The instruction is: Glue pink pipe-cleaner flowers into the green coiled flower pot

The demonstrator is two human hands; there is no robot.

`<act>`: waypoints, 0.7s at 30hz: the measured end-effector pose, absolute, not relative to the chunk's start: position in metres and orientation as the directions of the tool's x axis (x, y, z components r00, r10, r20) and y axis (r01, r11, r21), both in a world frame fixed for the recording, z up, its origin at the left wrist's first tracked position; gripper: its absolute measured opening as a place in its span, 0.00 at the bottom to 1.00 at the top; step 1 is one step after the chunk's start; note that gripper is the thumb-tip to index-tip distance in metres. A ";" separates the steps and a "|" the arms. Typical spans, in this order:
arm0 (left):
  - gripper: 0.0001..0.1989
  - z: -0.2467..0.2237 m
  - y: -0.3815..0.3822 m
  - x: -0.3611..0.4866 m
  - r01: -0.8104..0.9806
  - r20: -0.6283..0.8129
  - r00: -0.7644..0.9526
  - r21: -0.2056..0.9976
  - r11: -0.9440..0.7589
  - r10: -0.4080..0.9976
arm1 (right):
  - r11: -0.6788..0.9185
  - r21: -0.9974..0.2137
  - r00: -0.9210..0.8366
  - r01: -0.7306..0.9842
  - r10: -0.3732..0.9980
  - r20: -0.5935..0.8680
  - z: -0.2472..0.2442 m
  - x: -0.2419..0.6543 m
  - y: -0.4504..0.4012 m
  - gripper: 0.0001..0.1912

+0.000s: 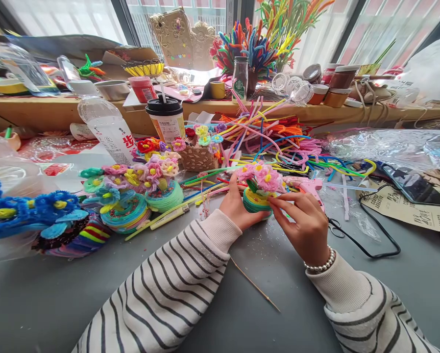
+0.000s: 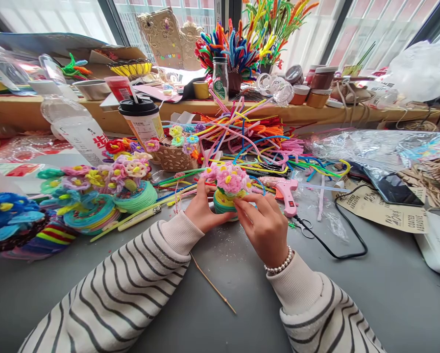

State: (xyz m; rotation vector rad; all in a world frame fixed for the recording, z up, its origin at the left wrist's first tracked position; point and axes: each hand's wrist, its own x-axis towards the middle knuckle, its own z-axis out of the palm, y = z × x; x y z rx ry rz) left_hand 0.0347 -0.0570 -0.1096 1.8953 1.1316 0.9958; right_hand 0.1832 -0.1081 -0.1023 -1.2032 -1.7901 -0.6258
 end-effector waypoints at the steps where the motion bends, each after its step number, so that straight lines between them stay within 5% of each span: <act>1: 0.54 -0.109 -0.057 0.035 0.381 0.252 0.323 0.848 -0.369 0.912 | 0.408 -0.057 -0.160 0.911 0.477 0.864 -0.102 0.183 -0.108 0.08; 21: 0.54 -0.112 -0.055 0.037 0.394 0.261 0.295 0.843 -0.366 0.919 | 0.466 -0.133 -0.143 0.875 0.510 0.848 -0.103 0.185 -0.110 0.10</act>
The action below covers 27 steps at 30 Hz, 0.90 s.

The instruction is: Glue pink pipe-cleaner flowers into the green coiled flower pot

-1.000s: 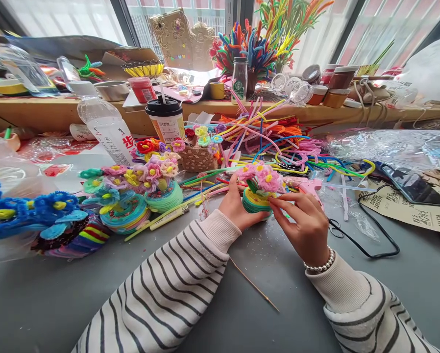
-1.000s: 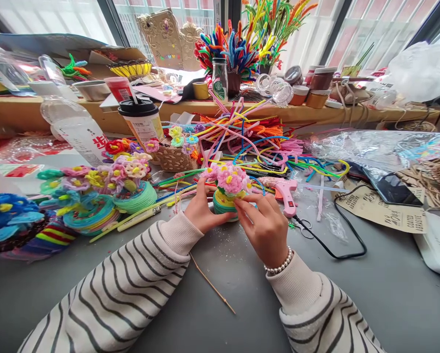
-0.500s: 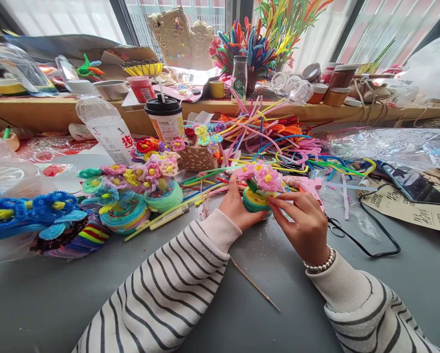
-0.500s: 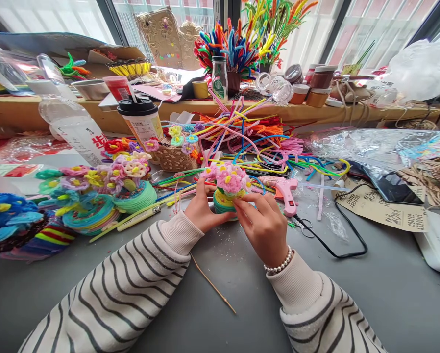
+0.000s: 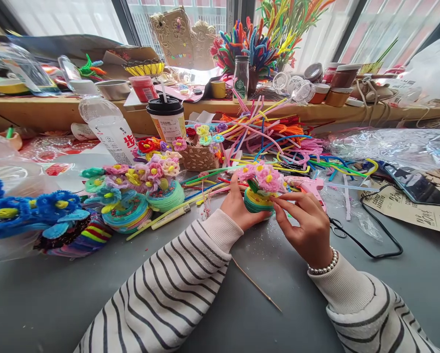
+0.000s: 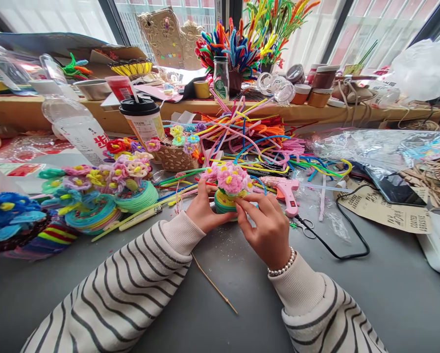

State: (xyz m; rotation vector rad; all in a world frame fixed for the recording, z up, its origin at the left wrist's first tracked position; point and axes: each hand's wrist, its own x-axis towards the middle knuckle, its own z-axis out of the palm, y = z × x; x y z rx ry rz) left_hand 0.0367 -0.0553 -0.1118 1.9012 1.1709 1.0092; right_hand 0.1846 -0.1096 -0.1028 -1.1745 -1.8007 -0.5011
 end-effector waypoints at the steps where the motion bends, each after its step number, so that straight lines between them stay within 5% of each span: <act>1: 0.54 -0.111 -0.056 0.037 0.388 0.261 0.293 0.847 -0.363 0.920 | 0.466 -0.141 -0.135 0.874 0.511 0.849 -0.102 0.185 -0.110 0.09; 27: 0.55 -0.119 -0.053 0.036 0.376 0.302 0.308 0.833 -0.407 0.902 | 0.468 -0.145 -0.154 0.872 0.543 0.826 -0.100 0.185 -0.112 0.07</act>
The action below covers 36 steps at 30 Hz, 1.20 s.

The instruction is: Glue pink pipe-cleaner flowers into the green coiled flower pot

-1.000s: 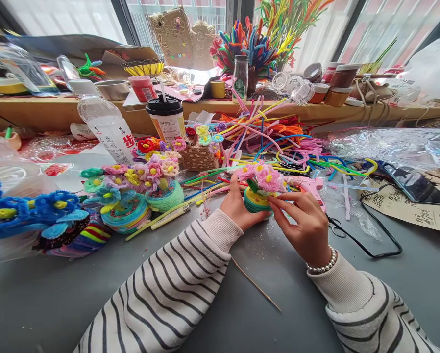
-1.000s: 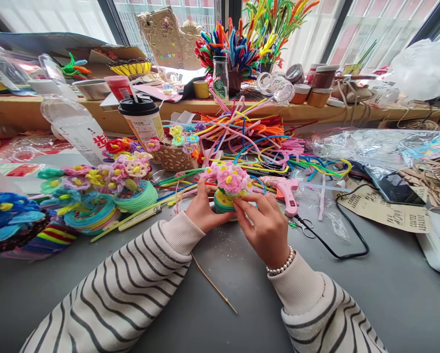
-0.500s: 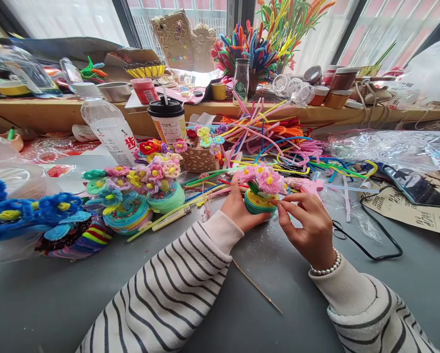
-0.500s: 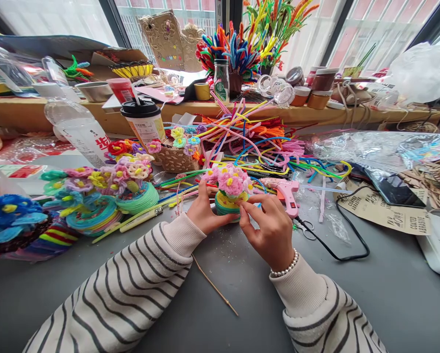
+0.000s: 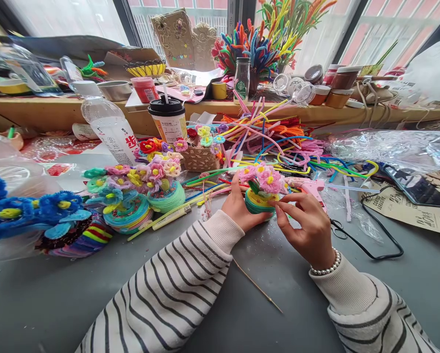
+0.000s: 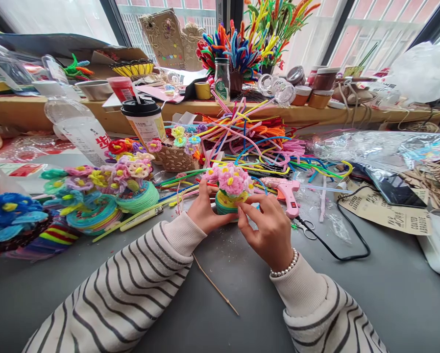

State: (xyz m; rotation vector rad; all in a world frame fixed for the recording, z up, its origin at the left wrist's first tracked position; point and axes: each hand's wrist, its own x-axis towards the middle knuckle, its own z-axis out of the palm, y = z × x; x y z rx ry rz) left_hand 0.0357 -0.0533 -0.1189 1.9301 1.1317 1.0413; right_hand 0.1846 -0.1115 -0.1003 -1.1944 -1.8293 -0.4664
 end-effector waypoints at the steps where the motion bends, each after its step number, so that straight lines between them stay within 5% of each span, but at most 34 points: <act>1: 0.55 -0.119 -0.053 0.036 0.375 0.302 0.310 0.832 -0.408 0.902 | 0.470 -0.152 -0.151 0.870 0.546 0.824 -0.100 0.185 -0.112 0.07; 36: 0.53 -0.120 -0.054 0.035 0.372 0.327 0.312 0.822 -0.432 0.892 | 0.478 -0.142 -0.157 0.867 0.533 0.832 -0.101 0.185 -0.112 0.06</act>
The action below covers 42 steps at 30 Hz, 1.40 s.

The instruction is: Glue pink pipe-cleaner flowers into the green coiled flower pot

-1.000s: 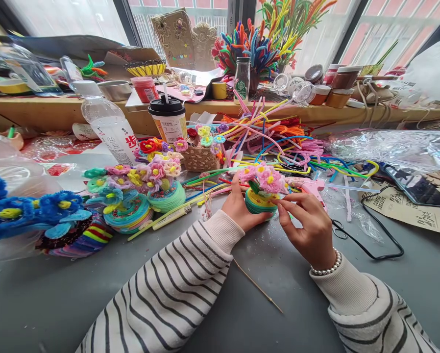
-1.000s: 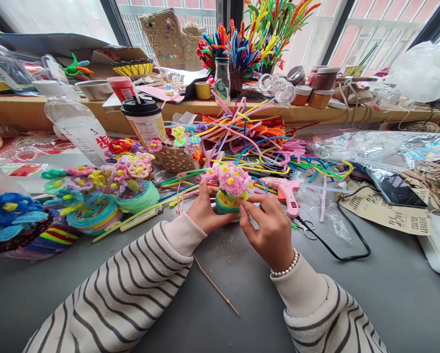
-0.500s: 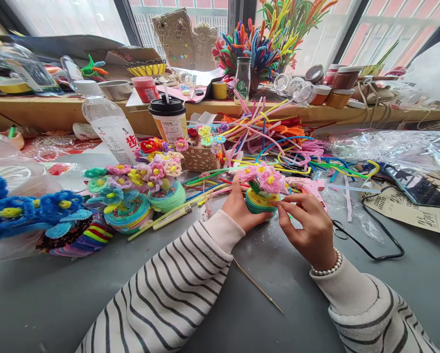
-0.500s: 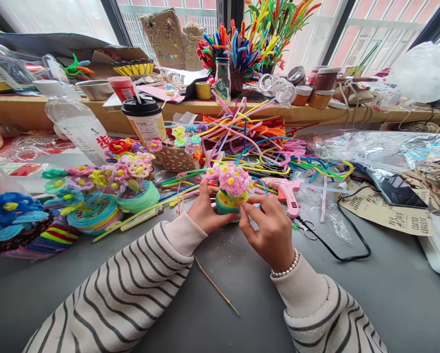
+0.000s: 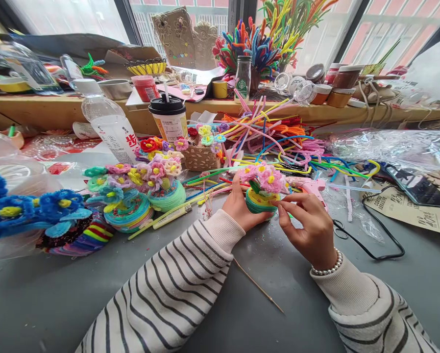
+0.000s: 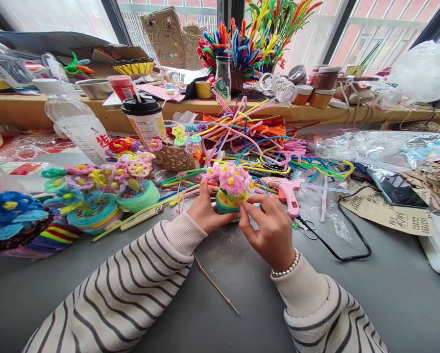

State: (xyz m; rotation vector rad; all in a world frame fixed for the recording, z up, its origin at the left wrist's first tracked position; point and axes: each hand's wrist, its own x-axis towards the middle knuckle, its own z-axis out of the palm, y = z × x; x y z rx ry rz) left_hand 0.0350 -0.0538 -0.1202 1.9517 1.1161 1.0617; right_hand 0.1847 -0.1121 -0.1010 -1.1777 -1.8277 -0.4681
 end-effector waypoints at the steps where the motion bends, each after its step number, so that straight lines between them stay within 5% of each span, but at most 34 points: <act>1: 0.53 -0.120 -0.054 0.035 0.371 0.323 0.312 0.824 -0.428 0.893 | 0.476 -0.140 -0.157 0.868 0.531 0.833 -0.101 0.185 -0.112 0.06; 11: 0.54 -0.118 -0.053 0.034 0.345 0.291 0.297 0.855 -0.387 0.909 | 0.488 -0.225 -0.071 0.843 0.517 0.853 -0.097 0.184 -0.115 0.08; 17: 0.55 -0.113 -0.050 0.033 0.256 0.172 0.254 0.937 -0.237 0.952 | 0.398 -0.457 0.205 0.795 0.533 0.821 -0.094 0.188 -0.113 0.11; 22: 0.55 -0.109 -0.049 0.031 0.065 0.190 0.283 0.974 -0.217 0.940 | 0.328 -0.741 0.353 0.586 0.720 0.598 -0.096 0.196 -0.106 0.15; 29: 0.49 -0.089 -0.051 0.023 -0.080 0.215 0.512 0.976 -0.204 0.832 | 0.210 -0.967 0.119 0.146 0.966 0.228 -0.098 0.202 -0.100 0.24; 34: 0.45 -0.080 -0.049 0.021 -0.113 0.242 0.575 0.970 -0.218 0.781 | 0.154 -0.988 -0.188 -0.006 0.970 0.152 -0.089 0.198 -0.106 0.23; 42: 0.50 -0.096 -0.045 0.023 -0.341 0.157 0.416 0.940 -0.006 0.896 | 0.163 -0.976 -0.018 -0.148 0.986 0.167 -0.089 0.183 -0.107 0.20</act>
